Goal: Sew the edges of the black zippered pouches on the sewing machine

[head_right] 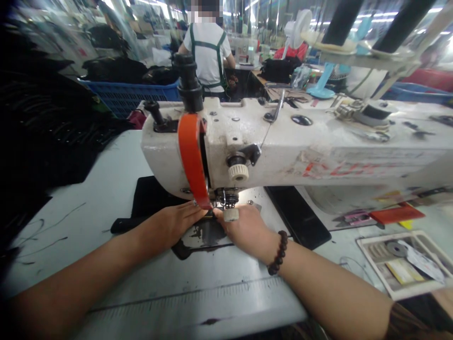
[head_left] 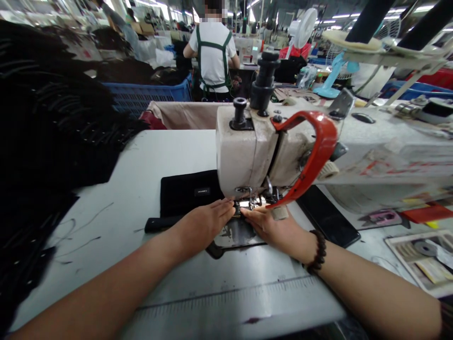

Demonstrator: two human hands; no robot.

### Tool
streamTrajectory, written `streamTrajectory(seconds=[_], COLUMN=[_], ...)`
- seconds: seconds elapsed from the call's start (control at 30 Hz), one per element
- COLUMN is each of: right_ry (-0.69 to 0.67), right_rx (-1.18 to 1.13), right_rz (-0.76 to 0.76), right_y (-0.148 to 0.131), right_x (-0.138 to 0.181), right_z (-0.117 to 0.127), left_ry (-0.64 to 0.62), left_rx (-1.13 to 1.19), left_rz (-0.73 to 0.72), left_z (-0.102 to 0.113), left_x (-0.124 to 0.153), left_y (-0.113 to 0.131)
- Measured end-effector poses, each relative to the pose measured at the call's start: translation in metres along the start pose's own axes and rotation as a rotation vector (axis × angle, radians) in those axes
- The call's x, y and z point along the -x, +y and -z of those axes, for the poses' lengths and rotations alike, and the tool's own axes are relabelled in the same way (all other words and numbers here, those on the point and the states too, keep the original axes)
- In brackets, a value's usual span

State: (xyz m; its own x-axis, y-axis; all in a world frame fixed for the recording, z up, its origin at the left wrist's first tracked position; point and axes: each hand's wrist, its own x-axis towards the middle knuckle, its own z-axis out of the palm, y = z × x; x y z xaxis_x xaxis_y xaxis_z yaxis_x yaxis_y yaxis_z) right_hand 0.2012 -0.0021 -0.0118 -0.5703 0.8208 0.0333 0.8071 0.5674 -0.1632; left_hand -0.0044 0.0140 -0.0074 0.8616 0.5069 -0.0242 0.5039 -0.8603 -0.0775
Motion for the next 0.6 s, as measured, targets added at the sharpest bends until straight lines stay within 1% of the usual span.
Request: streamTrajectory(seconds=[0.27,0.47,0.6], right_ry=[0.014,0.076,0.076], right_rx=[-0.012,-0.017,-0.031], right_rz=[0.020,0.026,0.014], right_y=[0.0028,0.0046,0.0048], right_x=[-0.0021,-0.0001,0.0009], right_z=[-0.0027,-0.0059,-0.0042], left_ry=[0.057,0.032,0.007], left_rx=[-0.020,-0.058,-0.075], left_rz=[-0.031,-0.054,-0.060], left_z=[-0.0032,0.0039,0.0058], left_x=[-0.0025,-0.0036,-0.0039], left_y=[-0.0037,-0.0022,0.0001])
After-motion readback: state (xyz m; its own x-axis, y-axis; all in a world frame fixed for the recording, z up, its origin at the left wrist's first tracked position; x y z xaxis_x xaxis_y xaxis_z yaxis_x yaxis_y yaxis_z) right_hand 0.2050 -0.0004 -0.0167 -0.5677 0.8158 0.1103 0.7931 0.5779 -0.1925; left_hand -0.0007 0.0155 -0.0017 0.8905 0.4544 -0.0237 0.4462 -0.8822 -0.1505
